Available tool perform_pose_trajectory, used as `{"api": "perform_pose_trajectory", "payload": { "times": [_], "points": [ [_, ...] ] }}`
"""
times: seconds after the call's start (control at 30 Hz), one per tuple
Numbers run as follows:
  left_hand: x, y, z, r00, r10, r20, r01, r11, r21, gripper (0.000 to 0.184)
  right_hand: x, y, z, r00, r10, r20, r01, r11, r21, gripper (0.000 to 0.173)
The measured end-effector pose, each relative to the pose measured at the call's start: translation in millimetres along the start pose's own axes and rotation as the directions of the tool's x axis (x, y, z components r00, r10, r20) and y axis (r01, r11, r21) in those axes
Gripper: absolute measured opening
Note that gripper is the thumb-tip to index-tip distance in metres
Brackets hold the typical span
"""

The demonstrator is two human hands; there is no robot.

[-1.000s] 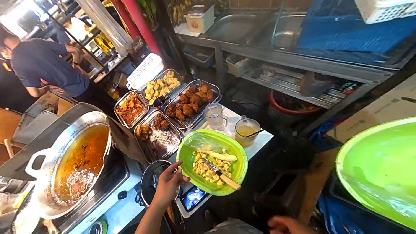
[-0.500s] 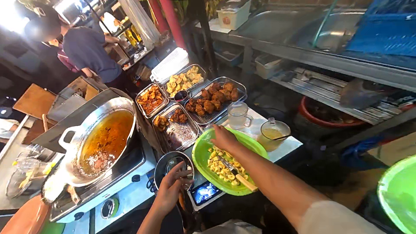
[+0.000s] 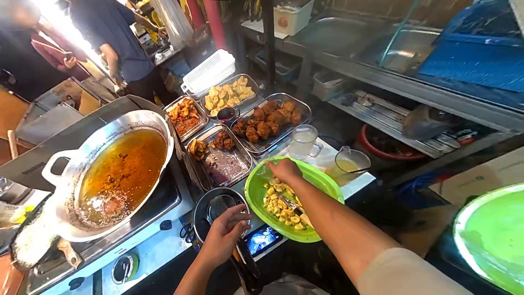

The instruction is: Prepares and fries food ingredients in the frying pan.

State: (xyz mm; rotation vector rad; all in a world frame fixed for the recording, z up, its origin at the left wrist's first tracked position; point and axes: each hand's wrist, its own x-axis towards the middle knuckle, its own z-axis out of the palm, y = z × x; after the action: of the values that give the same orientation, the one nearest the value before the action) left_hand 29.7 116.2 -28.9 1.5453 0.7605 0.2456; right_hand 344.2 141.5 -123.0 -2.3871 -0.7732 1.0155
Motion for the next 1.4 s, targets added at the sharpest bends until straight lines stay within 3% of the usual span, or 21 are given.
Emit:
{"api": "perform_pose_trajectory", "payload": {
  "times": [0.07, 0.1, 0.13, 0.23, 0.3, 0.37, 0.43, 0.5, 0.67, 0.77, 0.8, 0.9, 0.93, 1.13, 1.27, 1.4],
  "points": [
    [0.3, 1.4, -0.8, 0.999, 0.013, 0.03, -0.013, 1.0, 0.014, 0.04, 2.3, -0.8, 3.1, 0.998, 0.048, 0.033, -0.051, 0.992, 0.114, 0.043],
    [-0.6, 0.7, -1.9, 0.999, 0.019, 0.033, -0.019, 1.0, 0.01, 0.04, 1.6, 0.0, 3.8, 0.998, 0.045, 0.038, -0.05, 0.99, 0.136, 0.04],
    [-1.1, -1.0, -3.5, 0.999, 0.026, 0.032, -0.026, 1.0, 0.004, 0.039, 0.7, 0.7, 3.2, 0.999, 0.035, 0.027, -0.038, 0.991, 0.132, 0.044],
    [-5.0, -12.1, -5.5, 1.0, 0.017, 0.018, -0.017, 1.0, -0.021, 0.038, -2.5, 0.3, 2.9, 0.998, 0.059, -0.002, -0.059, 0.997, 0.043, 0.079],
    [-8.1, -16.0, -6.3, 1.0, 0.009, 0.016, -0.009, 1.0, -0.028, 0.039, -4.9, -8.6, 6.1, 0.997, 0.08, 0.001, -0.08, 0.997, -0.008, 0.084],
    [-12.5, -15.4, -6.6, 1.0, 0.016, 0.016, -0.015, 0.999, -0.037, 0.039, -3.6, -15.2, 12.2, 0.997, 0.073, 0.026, -0.072, 0.997, -0.014, 0.068],
    [-17.2, -15.4, -8.2, 1.0, 0.027, 0.008, -0.027, 0.999, -0.037, 0.038, 2.9, -15.3, 19.7, 0.995, 0.066, 0.071, -0.068, 0.997, 0.036, 0.039],
    [-21.2, -16.8, -11.2, 1.0, 0.03, -0.009, -0.03, 0.999, -0.03, 0.037, 9.7, -13.1, 25.6, 0.993, 0.064, 0.101, -0.075, 0.991, 0.109, 0.033],
    [-32.4, -26.1, -13.2, 0.998, 0.013, -0.054, -0.017, 0.998, -0.063, 0.038, 9.7, -17.6, 24.5, 0.996, 0.062, 0.063, -0.074, 0.974, 0.215, 0.045],
    [-37.7, -28.4, -12.6, 0.998, 0.009, -0.067, -0.014, 0.997, -0.073, 0.037, 2.8, -26.0, 20.5, 0.998, 0.06, 0.018, -0.062, 0.985, 0.159, 0.073],
    [-38.6, -29.6, -12.5, 0.998, 0.008, -0.067, -0.013, 0.997, -0.073, 0.037, 1.6, -26.7, 20.4, 0.998, 0.056, 0.011, -0.057, 0.992, 0.111, 0.072],
    [-40.1, -28.5, -11.6, 0.998, 0.011, -0.069, -0.016, 0.998, -0.067, 0.037, 4.4, -20.4, 24.4, 0.998, 0.061, 0.035, -0.062, 0.998, 0.032, 0.038],
    [-40.3, -26.6, -11.6, 0.997, 0.014, -0.072, -0.019, 0.998, -0.062, 0.037, 5.3, -17.9, 25.1, 0.996, 0.066, 0.055, -0.068, 0.997, 0.043, 0.036],
    [-38.6, -22.4, -9.8, 0.996, 0.01, -0.083, -0.014, 0.999, -0.05, 0.037, -2.8, -8.3, 18.9, 0.999, 0.032, 0.033, -0.036, 0.994, 0.106, 0.055],
    [-38.6, -18.2, -7.3, 0.998, 0.007, -0.06, -0.01, 0.999, -0.051, 0.038, -10.5, -15.7, 18.9, 0.999, 0.023, 0.027, -0.024, 1.0, 0.01, 0.076],
    [-39.5, -13.3, -6.6, 0.999, 0.022, -0.039, -0.023, 0.999, -0.033, 0.039, 3.2, -12.7, 34.7, 0.996, -0.02, 0.085, 0.022, 0.999, -0.025, 0.034]
  ]
}}
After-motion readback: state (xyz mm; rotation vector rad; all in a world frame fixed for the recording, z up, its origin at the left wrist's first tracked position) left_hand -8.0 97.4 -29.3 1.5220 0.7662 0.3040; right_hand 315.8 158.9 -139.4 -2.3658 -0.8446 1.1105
